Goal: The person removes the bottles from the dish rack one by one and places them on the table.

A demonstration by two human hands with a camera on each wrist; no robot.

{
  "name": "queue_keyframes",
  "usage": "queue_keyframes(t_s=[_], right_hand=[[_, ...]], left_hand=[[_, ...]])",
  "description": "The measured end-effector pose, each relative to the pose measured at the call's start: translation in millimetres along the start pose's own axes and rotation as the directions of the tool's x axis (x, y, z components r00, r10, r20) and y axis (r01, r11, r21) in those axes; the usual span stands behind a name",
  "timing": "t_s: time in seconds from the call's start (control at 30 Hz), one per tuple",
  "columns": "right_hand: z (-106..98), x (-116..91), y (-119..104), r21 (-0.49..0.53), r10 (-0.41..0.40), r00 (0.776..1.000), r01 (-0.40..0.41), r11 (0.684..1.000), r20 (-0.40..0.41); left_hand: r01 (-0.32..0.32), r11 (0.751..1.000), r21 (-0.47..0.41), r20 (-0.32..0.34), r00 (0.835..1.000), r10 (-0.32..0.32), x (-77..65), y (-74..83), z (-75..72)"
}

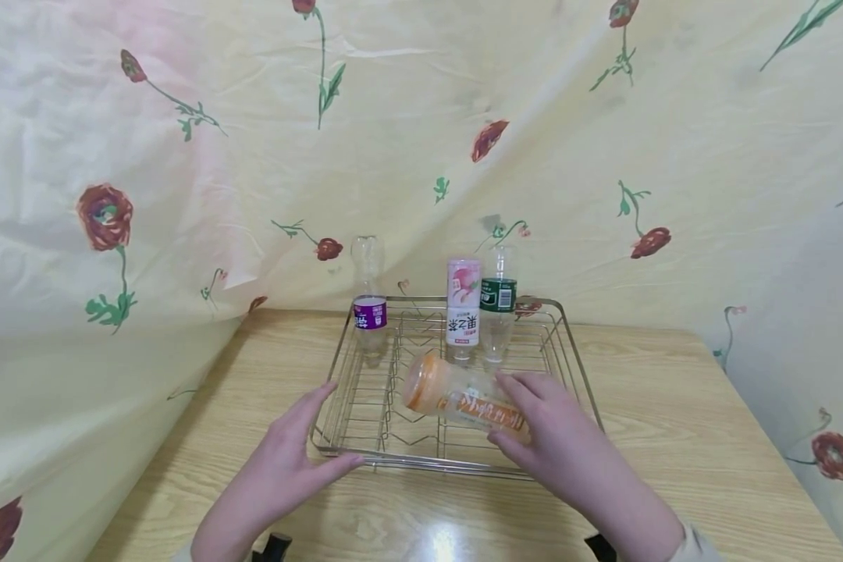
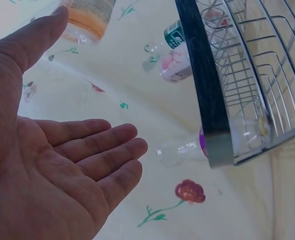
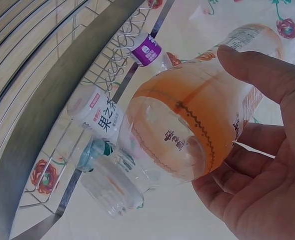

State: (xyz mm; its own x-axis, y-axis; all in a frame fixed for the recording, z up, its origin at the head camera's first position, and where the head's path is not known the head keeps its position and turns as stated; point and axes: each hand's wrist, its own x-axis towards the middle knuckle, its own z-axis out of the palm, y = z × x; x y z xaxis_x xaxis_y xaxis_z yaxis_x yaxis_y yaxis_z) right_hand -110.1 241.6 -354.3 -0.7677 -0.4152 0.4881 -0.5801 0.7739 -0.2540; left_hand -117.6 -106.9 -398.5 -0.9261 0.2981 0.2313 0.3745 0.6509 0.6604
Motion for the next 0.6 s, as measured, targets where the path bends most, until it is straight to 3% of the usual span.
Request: queue_keyframes(t_s=[0.2,0.6], right_hand=[[1,-1,-3,-0.004,0.003,1.0,-0.003,1.0,0.012],[6,-4,-10,-0.022,-0.057,0.998,0.057,0.998,0.016]], left_hand=[[-0.05,0.998,0.032,0.017,0.999,0.05,3.5,7.2,-1.2],[-0.089,0.994,0.06,0.044,0.995,0.087,4.4,18.5,-1.8]])
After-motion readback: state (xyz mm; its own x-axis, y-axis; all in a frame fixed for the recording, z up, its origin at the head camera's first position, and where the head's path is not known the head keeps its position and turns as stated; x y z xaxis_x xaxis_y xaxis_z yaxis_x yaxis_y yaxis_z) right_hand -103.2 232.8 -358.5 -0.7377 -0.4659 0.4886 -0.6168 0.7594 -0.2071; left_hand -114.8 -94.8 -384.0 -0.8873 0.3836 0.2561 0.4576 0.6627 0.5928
